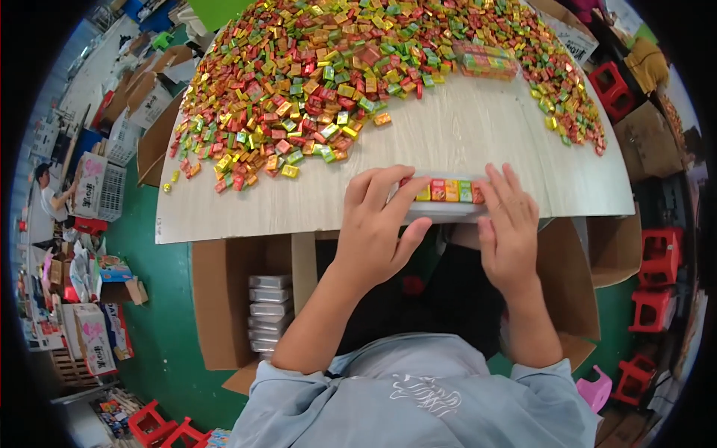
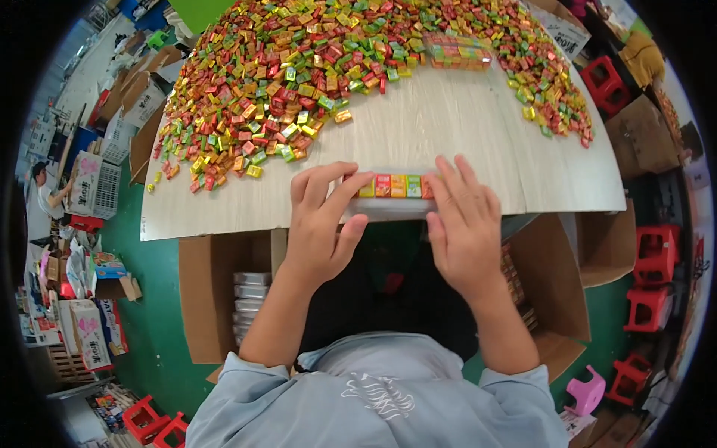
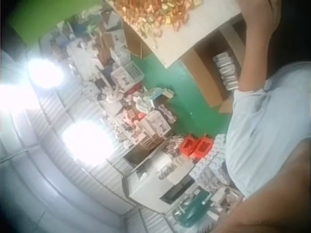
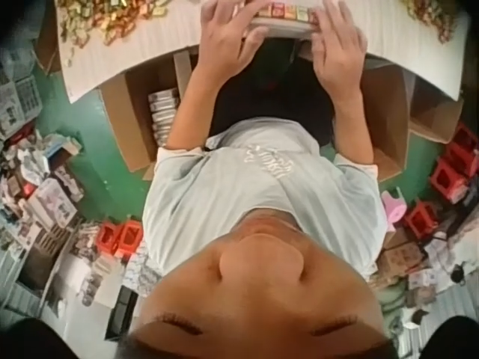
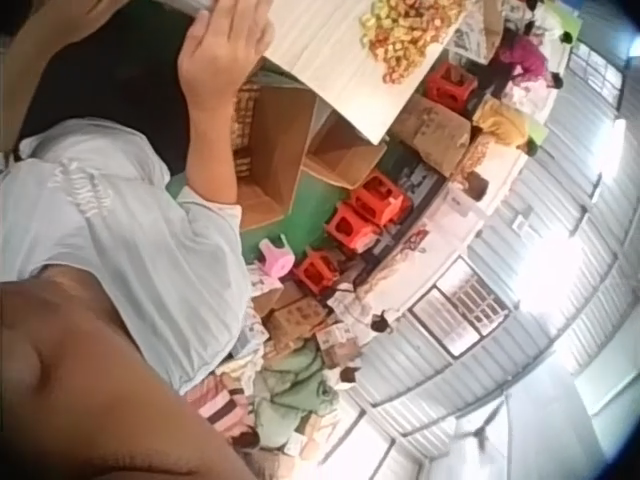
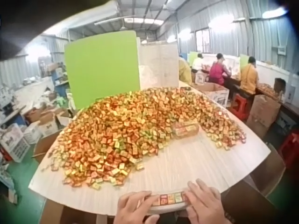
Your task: Sorting and packing small colorful toy tiles into plastic cases on a workbench.
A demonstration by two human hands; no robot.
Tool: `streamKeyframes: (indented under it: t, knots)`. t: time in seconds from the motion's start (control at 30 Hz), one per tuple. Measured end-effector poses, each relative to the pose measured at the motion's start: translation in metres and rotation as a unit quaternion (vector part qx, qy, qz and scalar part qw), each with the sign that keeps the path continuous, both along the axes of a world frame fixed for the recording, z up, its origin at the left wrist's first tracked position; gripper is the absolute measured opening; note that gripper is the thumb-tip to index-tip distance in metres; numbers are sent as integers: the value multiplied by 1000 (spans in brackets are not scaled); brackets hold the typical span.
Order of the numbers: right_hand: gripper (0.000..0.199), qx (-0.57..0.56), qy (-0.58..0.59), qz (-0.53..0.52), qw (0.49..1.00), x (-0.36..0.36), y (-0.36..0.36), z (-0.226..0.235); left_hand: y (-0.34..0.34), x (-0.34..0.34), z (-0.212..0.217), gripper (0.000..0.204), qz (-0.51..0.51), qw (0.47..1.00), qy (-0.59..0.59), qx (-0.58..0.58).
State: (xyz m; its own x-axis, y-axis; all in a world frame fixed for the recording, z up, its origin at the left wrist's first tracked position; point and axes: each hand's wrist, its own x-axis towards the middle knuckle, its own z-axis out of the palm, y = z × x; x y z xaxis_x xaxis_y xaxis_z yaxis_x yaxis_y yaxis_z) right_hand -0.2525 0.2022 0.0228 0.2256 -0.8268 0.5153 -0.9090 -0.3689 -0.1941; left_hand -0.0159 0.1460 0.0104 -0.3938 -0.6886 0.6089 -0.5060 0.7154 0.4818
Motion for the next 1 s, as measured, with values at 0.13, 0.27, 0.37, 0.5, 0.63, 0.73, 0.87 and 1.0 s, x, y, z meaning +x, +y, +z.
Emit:
streamKeyframes:
  t: [0.13,0.27,0.37,0.5,0.63,0.73,0.87,1.0]
  knots:
    - [47,5,-12,14,1000,2,1,-10,3,0,3,43,0,999,-3,39]
    - [48,6,-44,19,999,3,-1,-10,9,-8,3,45,39,998,-57,9]
    - [53,5,-70,28,997,2,-1,-15,11,-25,9,50,64,991,-102,-63]
    - [59,0,-148,46,988,-3,-2,-25,13,-43,6,60,29,984,-152,-91]
    - [63,23,-142,47,988,-5,-4,-17,10,-41,1,62,22,986,-151,-74]
    - [63,13,-122,47,991,-6,-5,-24,10,-40,-2,63,28,985,-154,-73]
    - [63,3,-124,43,991,-3,-6,-26,12,-36,2,65,24,983,-171,-68]
    - [61,6,-146,36,989,-3,-5,-23,9,-20,11,63,40,988,-138,-59]
